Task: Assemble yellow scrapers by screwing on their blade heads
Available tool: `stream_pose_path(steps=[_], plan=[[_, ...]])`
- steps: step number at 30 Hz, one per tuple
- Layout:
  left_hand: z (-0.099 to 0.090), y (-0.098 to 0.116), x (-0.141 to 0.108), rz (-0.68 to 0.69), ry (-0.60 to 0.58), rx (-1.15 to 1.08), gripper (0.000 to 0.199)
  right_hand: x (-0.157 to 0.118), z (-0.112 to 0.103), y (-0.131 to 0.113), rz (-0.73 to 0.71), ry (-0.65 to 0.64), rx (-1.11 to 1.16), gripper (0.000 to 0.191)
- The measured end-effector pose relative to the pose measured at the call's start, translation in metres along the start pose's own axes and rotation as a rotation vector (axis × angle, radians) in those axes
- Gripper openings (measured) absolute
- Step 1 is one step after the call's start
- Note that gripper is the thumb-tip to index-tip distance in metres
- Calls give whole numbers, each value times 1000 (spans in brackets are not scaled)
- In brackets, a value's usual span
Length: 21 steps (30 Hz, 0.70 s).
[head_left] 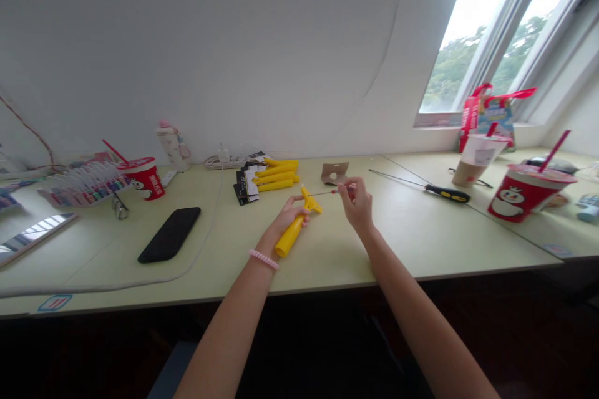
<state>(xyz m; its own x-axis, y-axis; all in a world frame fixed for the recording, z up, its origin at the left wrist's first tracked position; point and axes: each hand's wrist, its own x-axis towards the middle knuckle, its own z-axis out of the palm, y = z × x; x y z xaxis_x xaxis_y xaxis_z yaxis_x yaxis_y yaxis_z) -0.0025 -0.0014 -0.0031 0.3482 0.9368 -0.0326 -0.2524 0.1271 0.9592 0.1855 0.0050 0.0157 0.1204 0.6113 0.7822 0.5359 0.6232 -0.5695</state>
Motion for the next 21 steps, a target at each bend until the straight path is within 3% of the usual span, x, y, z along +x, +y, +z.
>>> stream_pose_path(steps=[5,10,17,21], plan=[[0,-1,1,6,30,-23,52,1,0,4,52,-94,-24,15],[0,-1,1,-2,30,-30,51,2,2,3,-53,-30,-30,10],[5,4,-4,2,29,-23,51,-1,1,2,28,-53,-3,17],[4,3,-4,4,25,-21,51,0,1,2,6,-77,-23,10]])
